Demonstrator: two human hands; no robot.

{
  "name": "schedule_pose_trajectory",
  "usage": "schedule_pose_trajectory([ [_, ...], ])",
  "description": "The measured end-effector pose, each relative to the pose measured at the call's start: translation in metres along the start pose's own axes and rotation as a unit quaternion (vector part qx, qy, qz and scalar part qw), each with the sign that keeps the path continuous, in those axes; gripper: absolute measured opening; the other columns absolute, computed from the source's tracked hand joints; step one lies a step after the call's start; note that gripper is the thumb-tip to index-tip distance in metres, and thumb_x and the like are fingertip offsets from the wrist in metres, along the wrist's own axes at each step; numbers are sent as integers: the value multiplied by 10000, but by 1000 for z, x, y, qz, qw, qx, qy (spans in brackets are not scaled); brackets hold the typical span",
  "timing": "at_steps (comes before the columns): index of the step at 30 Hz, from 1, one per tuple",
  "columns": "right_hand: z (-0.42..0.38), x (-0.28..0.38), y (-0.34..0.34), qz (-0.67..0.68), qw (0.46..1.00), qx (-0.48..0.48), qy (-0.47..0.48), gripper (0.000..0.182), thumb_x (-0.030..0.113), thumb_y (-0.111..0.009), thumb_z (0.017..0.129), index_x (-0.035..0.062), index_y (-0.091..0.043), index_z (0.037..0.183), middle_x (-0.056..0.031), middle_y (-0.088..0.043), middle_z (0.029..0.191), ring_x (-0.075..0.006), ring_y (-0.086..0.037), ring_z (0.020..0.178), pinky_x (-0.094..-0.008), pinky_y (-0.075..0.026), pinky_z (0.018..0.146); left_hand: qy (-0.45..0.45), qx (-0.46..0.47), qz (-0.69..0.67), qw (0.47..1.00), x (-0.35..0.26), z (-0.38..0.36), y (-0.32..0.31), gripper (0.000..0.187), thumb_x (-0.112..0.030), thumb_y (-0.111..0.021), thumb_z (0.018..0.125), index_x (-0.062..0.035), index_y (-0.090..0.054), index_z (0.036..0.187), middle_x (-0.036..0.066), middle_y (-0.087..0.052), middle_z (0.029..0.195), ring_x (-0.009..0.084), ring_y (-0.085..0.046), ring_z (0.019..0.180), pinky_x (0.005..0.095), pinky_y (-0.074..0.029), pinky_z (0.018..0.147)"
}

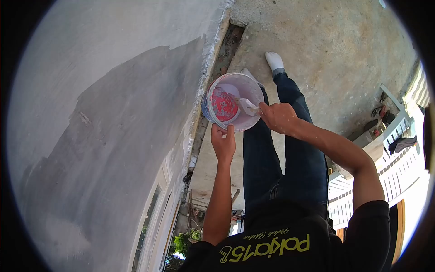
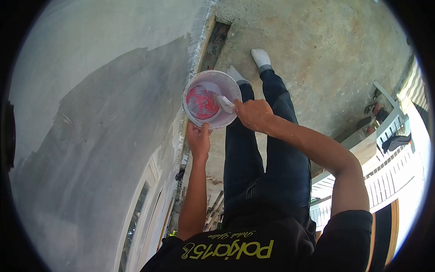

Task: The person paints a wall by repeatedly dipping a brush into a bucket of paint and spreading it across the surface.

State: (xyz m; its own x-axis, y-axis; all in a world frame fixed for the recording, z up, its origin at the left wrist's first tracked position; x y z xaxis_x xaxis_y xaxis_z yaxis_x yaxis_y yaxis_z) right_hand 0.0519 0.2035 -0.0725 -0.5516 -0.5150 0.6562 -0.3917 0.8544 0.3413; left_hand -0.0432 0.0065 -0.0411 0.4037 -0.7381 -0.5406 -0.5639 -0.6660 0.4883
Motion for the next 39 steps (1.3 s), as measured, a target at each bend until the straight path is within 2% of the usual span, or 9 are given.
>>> schedule_pose_trajectory([
  [11,-5,-6,3,23,999,-45,7,285,288,-481,995,12,-547,1008,-179,-672,683,-373,-683,633,-483,-537,559,49,-3,-51,998,-3,-8,10,145,-100,-634,879,-34,-507,865,12,-493,755,95,-484,692,264,-412,653],
  [14,-14,-4,5,45,994,-102,15,264,285,-522,986,28,-551,1038,-169,-671,690,-358,-672,615,-468,-526,528,39,12,-23,999,-5,-8,11,139,-93,-629,875,-30,-505,862,14,-497,754,93,-482,688,255,-405,659],
  [23,-18,2,4,43,997,-69,4,286,292,-482,1000,17,-561,1010,-172,-683,731,-370,-677,652,-489,-530,562,35,36,-26,998,-9,-1,14,185,-95,-631,869,-36,-466,809,11,-475,717,90,-476,680,265,-397,653],
  [27,-28,19,44,152,973,-166,53,242,222,-520,993,8,-576,1090,-185,-681,795,-358,-684,755,-460,-531,641,55,40,-63,996,8,4,24,160,-91,-619,883,-34,-473,853,25,-526,772,87,-526,732,260,-446,649],
  [28,-30,23,58,203,958,-184,78,224,145,-579,960,5,-584,1134,-195,-677,877,-361,-675,768,-449,-523,674,76,38,-81,993,0,3,25,146,-93,-614,889,-30,-483,890,35,-549,817,94,-549,772,265,-473,681],
  [31,-36,44,99,257,909,-298,139,264,87,-624,924,6,-590,1173,-189,-670,943,-358,-662,728,-425,-521,670,117,35,-121,985,-14,1,27,157,-99,-602,906,-19,-504,998,62,-602,952,118,-603,885,286,-535,779],
  [32,-36,52,110,268,910,-290,131,285,55,-644,905,15,-594,1183,-168,-656,963,-326,-655,713,-394,-524,639,120,37,-122,985,-12,2,29,177,-104,-599,911,-16,-505,1033,70,-609,996,128,-611,919,296,-542,816],
  [38,-8,97,159,163,886,-391,187,296,96,-690,882,48,-609,1163,-102,-613,835,-256,-633,676,-361,-493,543,114,44,-122,985,-2,4,35,210,-115,-597,923,-12,-506,1083,75,-613,1052,133,-615,953,299,-549,840],
  [39,-4,108,167,167,864,-421,222,297,109,-693,881,49,-611,1160,-96,-605,822,-254,-626,662,-358,-489,539,114,45,-117,985,-1,3,38,210,-115,-596,923,-11,-505,1082,73,-612,1052,133,-615,952,299,-549,840],
])
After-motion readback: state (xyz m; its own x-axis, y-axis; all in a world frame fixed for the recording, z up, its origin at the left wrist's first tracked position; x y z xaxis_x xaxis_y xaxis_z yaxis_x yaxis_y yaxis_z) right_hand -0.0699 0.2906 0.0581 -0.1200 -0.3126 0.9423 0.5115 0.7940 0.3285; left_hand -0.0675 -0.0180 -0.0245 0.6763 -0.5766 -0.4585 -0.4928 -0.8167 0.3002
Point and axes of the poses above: each hand's wrist, its own z-axis towards the middle knuckle, its own y-axis out of the back of the hand, x = y × z, the point moved 6 cm from there along z, towards the middle knuckle
